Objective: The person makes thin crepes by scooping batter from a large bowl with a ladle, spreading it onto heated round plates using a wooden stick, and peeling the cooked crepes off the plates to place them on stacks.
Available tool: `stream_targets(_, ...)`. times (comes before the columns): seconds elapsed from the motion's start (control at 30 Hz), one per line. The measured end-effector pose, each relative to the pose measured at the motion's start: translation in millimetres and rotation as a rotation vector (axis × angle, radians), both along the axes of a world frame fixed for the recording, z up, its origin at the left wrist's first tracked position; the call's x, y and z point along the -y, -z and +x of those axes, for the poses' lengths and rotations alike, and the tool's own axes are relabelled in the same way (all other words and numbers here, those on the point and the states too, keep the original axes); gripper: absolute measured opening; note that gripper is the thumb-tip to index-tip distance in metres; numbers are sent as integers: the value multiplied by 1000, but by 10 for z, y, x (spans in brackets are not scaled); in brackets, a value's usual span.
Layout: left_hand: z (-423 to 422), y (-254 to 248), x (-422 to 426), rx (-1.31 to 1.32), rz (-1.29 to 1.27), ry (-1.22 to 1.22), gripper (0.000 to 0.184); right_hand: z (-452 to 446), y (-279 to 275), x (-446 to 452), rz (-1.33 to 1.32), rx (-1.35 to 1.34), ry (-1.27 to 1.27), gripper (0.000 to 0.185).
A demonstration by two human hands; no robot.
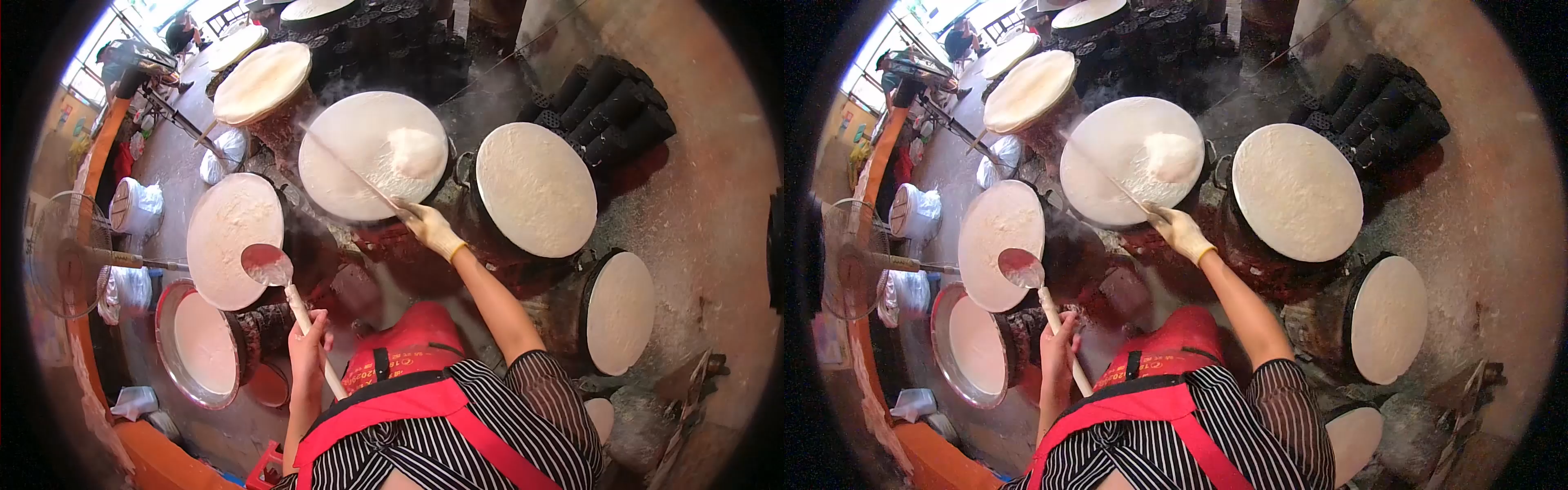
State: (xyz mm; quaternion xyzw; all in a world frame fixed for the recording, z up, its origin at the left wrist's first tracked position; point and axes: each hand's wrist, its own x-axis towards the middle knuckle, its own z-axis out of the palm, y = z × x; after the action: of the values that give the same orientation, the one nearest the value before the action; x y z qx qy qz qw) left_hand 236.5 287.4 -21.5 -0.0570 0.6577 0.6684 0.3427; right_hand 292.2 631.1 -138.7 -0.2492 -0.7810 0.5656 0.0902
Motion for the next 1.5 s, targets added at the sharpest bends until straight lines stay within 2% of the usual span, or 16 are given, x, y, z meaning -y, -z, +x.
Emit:
stream_targets(0.07, -47, -127, 43, 46, -20, 22, 16, 231, 159, -12, -492, -343, 281, 43)
stream_targets(0.17, -117, -158, 21, 69, -60, 42, 16, 363, 476, 126, -875, -351, 852, 44)
stream_targets(0.23, -179, -130, 3, 102, -105, 66, 17, 220, 357, 523, -189, -385, 572, 40)
stream_targets(0.33, -216, -72, 26, 169, 8, 105, 18, 242, 29, 488, -461, -216, 360, 36)
stream_targets(0.43, -219, -25, 9, 227, 104, 113, 17, 440, 259, 218, -202, -436, 600, 37)
stream_targets(0.57, -157, -13, -79, 232, 109, 98, 13, 326, 618, 308, 113, -510, 442, 40)
stream_targets(0.6, -142, -15, -105, 253, 116, 113, 13, 416, 305, 345, -402, -310, 421, 41)
stream_targets(0.63, -128, -28, -136, 250, 119, 106, 13, 413, -1, 240, -529, -243, 401, 39)
stream_targets(0.77, -44, -12, -249, 312, 160, 160, 11, 267, 258, -490, -162, -241, 479, 40)
stream_targets(0.87, -7, 26, -403, 309, 146, 168, 9, 525, -209, -413, -467, -122, 259, 37)
stream_targets(0.97, -229, 237, -538, 263, 118, 243, 17, 964, -10, -336, -341, -89, 71, 37)
stream_targets(1.1, -654, 470, -1082, 200, 93, 274, 12, 1439, -14, -226, -497, -133, 108, 39)
stream_targets(1.2, -797, 666, -1574, 188, 19, 270, 12, 1435, 412, -203, -392, -185, 447, 38)
stream_targets(1.3, -601, 754, -1950, 236, -4, 192, 11, 1447, 248, -35, -624, -147, 270, 37)
stream_targets(1.47, -729, 696, -2120, 872, 405, 144, 14, 1554, -35, 143, -864, 74, 159, 38)
stream_targets(1.5, -897, 463, -1982, 1303, 645, 225, 18, 1569, -164, 115, -812, 58, 155, 38)
